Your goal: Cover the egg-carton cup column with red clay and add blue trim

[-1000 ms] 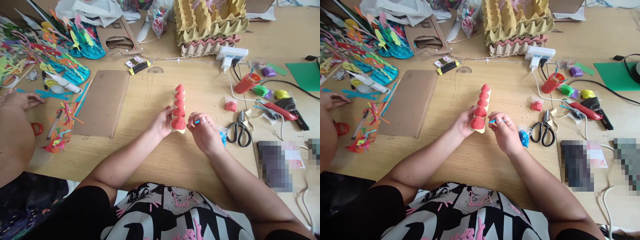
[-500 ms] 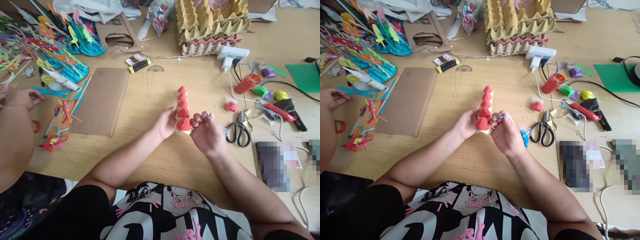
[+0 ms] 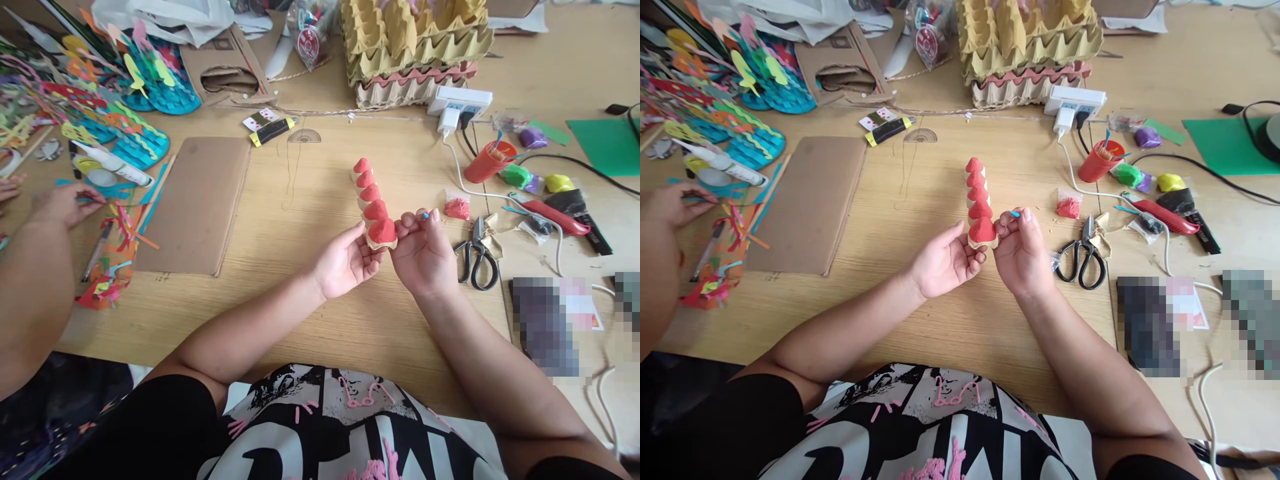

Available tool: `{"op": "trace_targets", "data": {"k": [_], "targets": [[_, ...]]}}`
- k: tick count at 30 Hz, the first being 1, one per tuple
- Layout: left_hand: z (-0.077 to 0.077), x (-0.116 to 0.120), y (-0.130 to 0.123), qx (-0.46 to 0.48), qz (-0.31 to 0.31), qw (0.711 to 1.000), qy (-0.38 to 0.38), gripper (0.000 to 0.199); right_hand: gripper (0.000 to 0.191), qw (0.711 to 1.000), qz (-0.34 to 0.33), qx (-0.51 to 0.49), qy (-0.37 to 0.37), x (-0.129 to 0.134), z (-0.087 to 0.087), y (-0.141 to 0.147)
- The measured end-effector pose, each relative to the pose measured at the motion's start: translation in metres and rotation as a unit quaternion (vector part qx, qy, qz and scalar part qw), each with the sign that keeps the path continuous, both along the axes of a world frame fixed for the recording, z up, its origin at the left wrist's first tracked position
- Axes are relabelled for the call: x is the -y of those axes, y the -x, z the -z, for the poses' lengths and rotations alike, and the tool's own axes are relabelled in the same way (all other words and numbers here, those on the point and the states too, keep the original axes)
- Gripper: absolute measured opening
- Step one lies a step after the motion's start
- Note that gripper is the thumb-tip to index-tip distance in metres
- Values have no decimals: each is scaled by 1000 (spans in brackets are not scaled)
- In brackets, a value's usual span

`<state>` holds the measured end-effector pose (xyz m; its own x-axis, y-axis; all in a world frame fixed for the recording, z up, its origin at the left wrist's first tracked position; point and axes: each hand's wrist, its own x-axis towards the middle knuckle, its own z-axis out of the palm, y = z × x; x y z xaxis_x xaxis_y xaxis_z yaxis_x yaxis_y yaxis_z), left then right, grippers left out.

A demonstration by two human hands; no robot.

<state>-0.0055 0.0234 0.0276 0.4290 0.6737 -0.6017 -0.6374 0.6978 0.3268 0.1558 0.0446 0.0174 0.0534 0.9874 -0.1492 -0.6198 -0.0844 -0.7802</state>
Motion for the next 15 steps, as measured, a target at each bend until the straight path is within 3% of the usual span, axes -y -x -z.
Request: {"op": "trace_targets", "data": {"k": [6,9,12,15], "targets": [[-1,-4,-2,-10,-82,997,10,22,39,999,-17,39,7,5,-3,-1],[1,-5,-2,-16,-101,995,8,16,35,996,17,86,-3,12,0,2],[3,-6,-1,-14,-109,994,-1,13,33,986,63,148,-43,20,8,7],[4,-6,-1,-2,-107,994,-19,15,28,964,65,229,-117,26,15,10]]}}
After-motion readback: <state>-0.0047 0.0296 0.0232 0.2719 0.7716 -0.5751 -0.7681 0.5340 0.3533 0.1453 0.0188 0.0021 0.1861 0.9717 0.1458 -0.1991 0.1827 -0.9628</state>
